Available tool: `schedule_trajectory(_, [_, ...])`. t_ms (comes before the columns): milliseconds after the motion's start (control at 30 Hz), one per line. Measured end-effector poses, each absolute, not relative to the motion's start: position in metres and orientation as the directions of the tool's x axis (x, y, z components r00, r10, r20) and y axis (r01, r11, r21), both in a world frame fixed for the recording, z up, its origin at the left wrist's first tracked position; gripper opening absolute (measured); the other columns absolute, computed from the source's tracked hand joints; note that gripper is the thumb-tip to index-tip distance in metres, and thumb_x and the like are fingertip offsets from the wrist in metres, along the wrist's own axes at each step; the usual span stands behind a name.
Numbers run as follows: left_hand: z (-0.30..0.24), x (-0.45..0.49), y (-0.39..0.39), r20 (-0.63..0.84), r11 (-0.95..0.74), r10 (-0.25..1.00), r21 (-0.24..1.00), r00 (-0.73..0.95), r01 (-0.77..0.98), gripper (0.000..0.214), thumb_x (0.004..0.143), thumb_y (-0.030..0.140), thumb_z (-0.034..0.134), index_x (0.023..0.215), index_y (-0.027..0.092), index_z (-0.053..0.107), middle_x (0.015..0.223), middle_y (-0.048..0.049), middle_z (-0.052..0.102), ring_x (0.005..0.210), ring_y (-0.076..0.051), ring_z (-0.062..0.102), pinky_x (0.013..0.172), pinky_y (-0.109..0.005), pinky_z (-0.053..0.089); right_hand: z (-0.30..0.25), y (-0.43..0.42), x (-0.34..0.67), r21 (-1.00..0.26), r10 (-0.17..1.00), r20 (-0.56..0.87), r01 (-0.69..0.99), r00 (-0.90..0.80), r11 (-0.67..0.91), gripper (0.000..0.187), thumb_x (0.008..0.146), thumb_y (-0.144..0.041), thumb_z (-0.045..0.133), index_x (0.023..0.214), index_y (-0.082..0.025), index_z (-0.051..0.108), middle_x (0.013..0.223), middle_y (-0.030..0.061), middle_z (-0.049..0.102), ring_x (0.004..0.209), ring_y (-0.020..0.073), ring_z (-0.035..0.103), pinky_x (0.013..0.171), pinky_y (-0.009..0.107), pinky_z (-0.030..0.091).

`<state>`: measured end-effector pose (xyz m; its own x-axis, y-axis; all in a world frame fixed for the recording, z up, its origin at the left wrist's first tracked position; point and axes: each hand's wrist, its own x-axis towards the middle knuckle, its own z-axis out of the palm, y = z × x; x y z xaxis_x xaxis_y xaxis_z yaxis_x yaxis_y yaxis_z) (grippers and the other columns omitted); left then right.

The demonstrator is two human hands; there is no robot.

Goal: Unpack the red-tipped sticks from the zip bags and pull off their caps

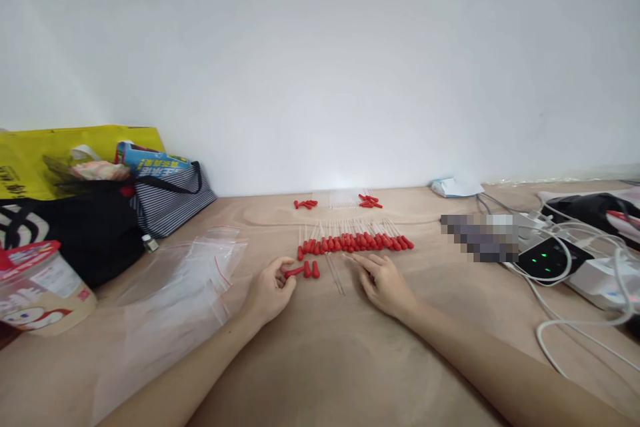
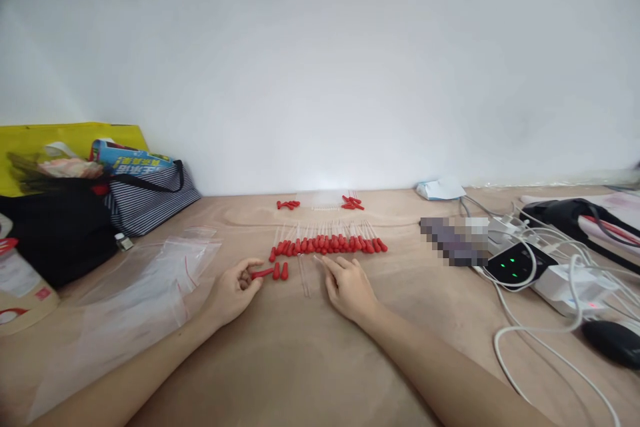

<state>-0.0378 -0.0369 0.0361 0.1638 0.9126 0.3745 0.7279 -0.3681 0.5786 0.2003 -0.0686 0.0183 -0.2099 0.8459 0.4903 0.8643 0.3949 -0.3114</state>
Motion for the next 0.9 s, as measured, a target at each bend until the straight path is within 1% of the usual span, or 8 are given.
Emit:
schedule_trajectory(133, [0.035,-0.032,-0.034,0.329,-0.285,0.942,0.662,0.073,0.693,0.014,0.063,0.023,0.052,0.076,0.017,0.052,0.060,0.0038,0.051,0.051,-0.010,0.050,0.049,-0.021,0.044,0.021,-0.066,0.196,-0.315,0.874,0.436,0.873,-0.215,0.372,0.033,0.081,-0.016,0.037,0.108,-0.021,0.056,0.095,0.0056,0.063,0.086,0.0163,0.056,0.077,0.030,0.036])
schedule_trajectory(233, [0.035,-0.027,-0.033,0.324,-0.313,0.940,0.690,0.108,0.653,0.015,0.065,0.031,0.055,0.070,0.018,0.050,0.060,0.0038,0.051,0.051,-0.010,0.051,0.049,-0.021,0.045,0.023,-0.065,0.191,-0.324,0.875,0.436,0.871,-0.210,0.370,0.029,0.081,-0.015,0.038,0.101,-0.020,0.058,0.094,0.0063,0.064,0.087,0.0162,0.056,0.074,0.028,0.036])
schedule_trajectory(333, [0.037,-0.022,-0.034,0.310,-0.338,0.938,0.718,0.155,0.608,0.019,0.067,0.036,0.056,0.071,0.018,0.052,0.063,0.0015,0.056,0.055,-0.012,0.054,0.051,-0.022,0.047,0.024,-0.065,0.184,-0.316,0.877,0.443,0.882,-0.188,0.349,0.029,0.081,-0.015,0.037,0.101,-0.019,0.058,0.091,0.0076,0.064,0.086,0.0173,0.057,0.070,0.028,0.034])
schedule_trajectory(467, [0.040,-0.020,-0.035,0.295,-0.341,0.939,0.755,0.175,0.559,0.020,0.069,0.037,0.056,0.072,0.018,0.054,0.066,-0.0006,0.061,0.059,-0.014,0.059,0.053,-0.024,0.050,0.029,-0.070,0.173,-0.333,0.896,0.426,0.900,-0.123,0.282,0.026,0.084,-0.022,0.037,0.098,-0.020,0.058,0.085,0.0070,0.066,0.079,0.0186,0.058,0.066,0.030,0.031])
schedule_trajectory(600, [0.041,-0.020,-0.035,0.285,-0.357,0.934,0.776,0.215,0.521,0.013,0.069,0.029,0.055,0.073,0.017,0.053,0.068,-0.0010,0.062,0.063,-0.014,0.062,0.058,-0.025,0.052,0.032,-0.074,0.167,-0.402,0.930,0.356,0.883,-0.091,0.241,0.022,0.083,-0.027,0.040,0.093,-0.018,0.058,0.078,0.0052,0.066,0.071,0.0177,0.059,0.065,0.029,0.029])
schedule_trajectory(733, [0.039,-0.022,-0.034,0.306,-0.424,0.901,0.769,0.307,0.479,0.012,0.070,0.021,0.053,0.080,0.016,0.053,0.080,-0.0024,0.062,0.076,-0.014,0.063,0.075,-0.029,0.052,0.031,-0.072,0.168,-0.520,0.955,0.288,0.825,-0.073,0.220,0.023,0.080,-0.027,0.044,0.097,-0.018,0.058,0.064,0.0013,0.065,0.061,0.0163,0.058,0.064,0.029,0.032])
schedule_trajectory(800, [0.038,-0.023,-0.033,0.321,-0.463,0.878,0.755,0.354,0.464,0.011,0.070,0.018,0.051,0.081,0.016,0.052,0.087,-0.0030,0.061,0.084,-0.014,0.062,0.082,-0.031,0.050,0.029,-0.070,0.169,-0.590,0.959,0.274,0.775,-0.070,0.225,0.025,0.080,-0.026,0.045,0.098,-0.017,0.059,0.066,0.0018,0.066,0.061,0.0157,0.059,0.063,0.028,0.035])
schedule_trajectory(900, [0.035,-0.025,-0.031,0.332,-0.497,0.853,0.751,0.402,0.435,0.011,0.070,0.016,0.050,0.082,0.017,0.052,0.093,-0.0038,0.060,0.090,-0.015,0.060,0.086,-0.032,0.048,0.025,-0.069,0.170,-0.671,0.963,0.262,0.704,-0.065,0.231,0.027,0.079,-0.025,0.045,0.101,-0.016,0.059,0.070,0.0026,0.067,0.061,0.0149,0.059,0.060,0.027,0.038])
